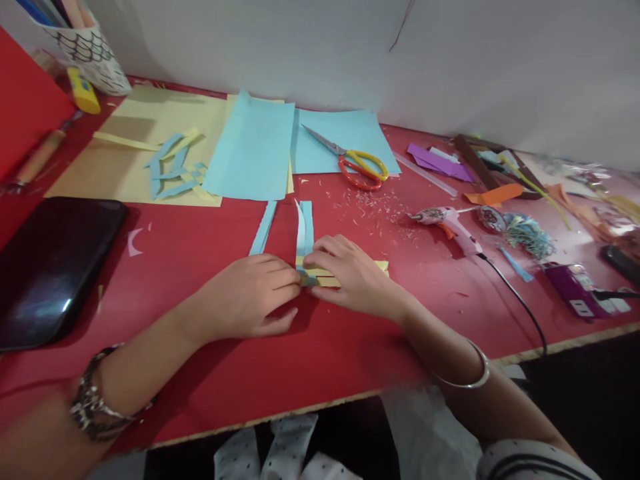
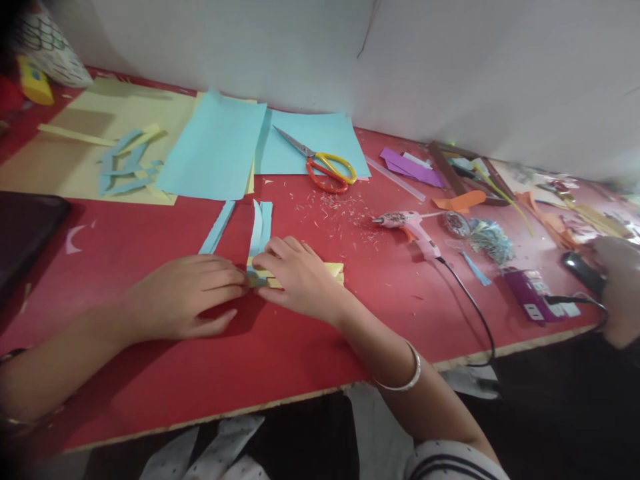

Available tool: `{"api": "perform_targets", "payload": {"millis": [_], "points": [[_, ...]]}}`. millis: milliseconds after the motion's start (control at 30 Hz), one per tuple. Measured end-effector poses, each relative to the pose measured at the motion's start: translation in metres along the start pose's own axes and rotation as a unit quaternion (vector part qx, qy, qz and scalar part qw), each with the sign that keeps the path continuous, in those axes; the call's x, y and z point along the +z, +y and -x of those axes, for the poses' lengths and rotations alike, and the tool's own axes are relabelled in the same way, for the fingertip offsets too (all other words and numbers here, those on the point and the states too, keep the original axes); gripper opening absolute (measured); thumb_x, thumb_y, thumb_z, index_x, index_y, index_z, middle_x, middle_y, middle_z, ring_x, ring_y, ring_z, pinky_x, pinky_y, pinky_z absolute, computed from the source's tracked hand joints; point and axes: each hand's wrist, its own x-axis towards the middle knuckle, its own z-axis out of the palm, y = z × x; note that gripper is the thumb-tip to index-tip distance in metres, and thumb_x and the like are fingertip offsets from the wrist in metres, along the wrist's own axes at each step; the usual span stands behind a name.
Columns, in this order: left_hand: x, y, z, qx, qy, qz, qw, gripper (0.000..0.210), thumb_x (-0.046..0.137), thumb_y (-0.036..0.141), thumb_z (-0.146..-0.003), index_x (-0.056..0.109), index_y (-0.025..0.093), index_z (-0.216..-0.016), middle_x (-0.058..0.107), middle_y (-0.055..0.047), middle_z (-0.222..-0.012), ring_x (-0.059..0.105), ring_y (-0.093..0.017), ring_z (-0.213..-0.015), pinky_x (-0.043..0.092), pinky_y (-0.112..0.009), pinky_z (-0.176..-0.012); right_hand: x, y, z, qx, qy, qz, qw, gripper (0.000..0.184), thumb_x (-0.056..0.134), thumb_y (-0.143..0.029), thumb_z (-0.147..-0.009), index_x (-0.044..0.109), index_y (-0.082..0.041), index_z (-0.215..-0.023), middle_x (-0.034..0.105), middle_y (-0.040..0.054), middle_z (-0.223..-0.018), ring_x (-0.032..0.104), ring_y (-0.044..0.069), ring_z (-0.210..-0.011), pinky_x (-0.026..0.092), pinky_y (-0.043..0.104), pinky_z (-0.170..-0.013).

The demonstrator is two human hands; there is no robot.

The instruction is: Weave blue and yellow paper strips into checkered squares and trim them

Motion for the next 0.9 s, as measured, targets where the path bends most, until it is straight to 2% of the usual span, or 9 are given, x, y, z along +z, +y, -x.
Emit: {"api": "perform_targets", "payload": {"millis": [400, 667, 900], "points": [[0.002, 0.001, 0.000, 0.001, -0.002, -0.014, 1.000, 0.027, 0.043, 0.030, -0.083, 0.064, 0.014, -0.088, 0.067, -0.008, -0.081, 0.061, -0.019, -0.075, 0.049, -0.032, -0.066, 0.000, 0.001, -0.001, 0.014, -0.014, -0.010, 1.000, 0.014, 0.051, -0.024, -0.083, 0.055, -0.019, -0.096, 0.051, 0.0058, -0.097, 0.044, 0.019, -0.088, 0.037, 0.032, -0.080], [0.001, 0.001, -0.001, -0.009, -0.028, -0.023, 0.999, 0.026, 0.049, 0.031, -0.080, 0.063, 0.016, -0.095, 0.065, -0.008, -0.085, 0.060, -0.019, -0.077, 0.048, -0.031, -0.068, -0.004, 0.005, -0.001, 0.014, -0.013, -0.042, 0.999, 0.018, 0.039, -0.015, -0.086, 0.053, -0.018, -0.097, 0.052, 0.0069, -0.097, 0.046, 0.019, -0.091, 0.038, 0.033, -0.083], [0.000, 0.003, -0.002, -0.006, -0.022, -0.016, 1.000, 0.027, 0.050, 0.032, -0.080, 0.063, 0.016, -0.098, 0.065, -0.007, -0.090, 0.059, -0.020, -0.079, 0.048, -0.032, -0.072, -0.022, 0.009, 0.007, 0.047, -0.037, -0.032, 0.998, 0.023, 0.052, -0.026, -0.082, 0.053, -0.018, -0.104, 0.054, 0.0069, -0.100, 0.049, 0.020, -0.093, 0.039, 0.033, -0.081]]}}
